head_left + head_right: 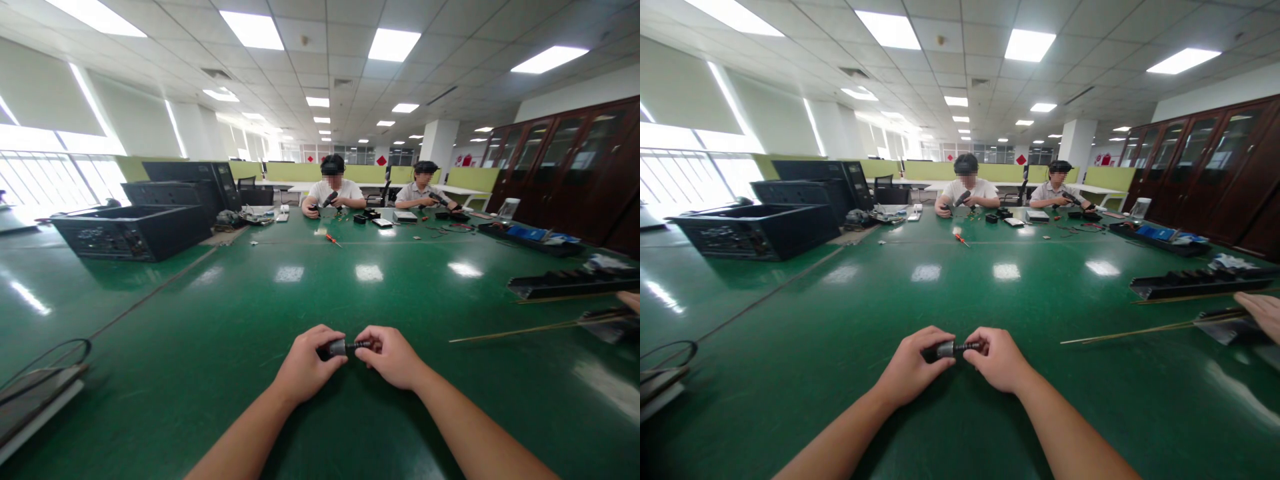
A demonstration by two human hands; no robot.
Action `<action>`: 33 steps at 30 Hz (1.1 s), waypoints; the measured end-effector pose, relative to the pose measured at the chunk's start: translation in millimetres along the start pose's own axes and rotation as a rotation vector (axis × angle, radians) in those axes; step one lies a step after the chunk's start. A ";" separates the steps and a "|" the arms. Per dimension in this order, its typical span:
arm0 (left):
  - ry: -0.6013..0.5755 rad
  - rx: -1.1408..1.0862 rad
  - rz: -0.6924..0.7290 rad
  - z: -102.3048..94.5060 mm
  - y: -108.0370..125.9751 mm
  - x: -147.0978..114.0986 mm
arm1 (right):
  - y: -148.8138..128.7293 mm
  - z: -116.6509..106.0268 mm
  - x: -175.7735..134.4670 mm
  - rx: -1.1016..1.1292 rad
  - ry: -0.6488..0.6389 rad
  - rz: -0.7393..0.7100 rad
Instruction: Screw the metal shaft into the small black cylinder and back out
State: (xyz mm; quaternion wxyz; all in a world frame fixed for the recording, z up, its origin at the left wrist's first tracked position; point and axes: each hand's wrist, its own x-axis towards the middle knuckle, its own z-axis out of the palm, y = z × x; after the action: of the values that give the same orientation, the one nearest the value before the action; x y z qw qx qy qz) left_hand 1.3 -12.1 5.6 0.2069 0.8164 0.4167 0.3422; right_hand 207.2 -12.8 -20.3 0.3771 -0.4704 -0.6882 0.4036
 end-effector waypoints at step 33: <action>-0.024 0.001 0.003 -1.2 -1.7 0.9 | -3.9 1.1 -1.2 -0.102 0.000 -0.016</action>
State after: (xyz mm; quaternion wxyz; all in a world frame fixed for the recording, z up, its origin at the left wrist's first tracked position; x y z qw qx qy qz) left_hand -0.1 -10.4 5.7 0.2110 0.8212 0.4132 0.3322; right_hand 205.2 -15.1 -17.4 0.3557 -0.4835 -0.7117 0.3649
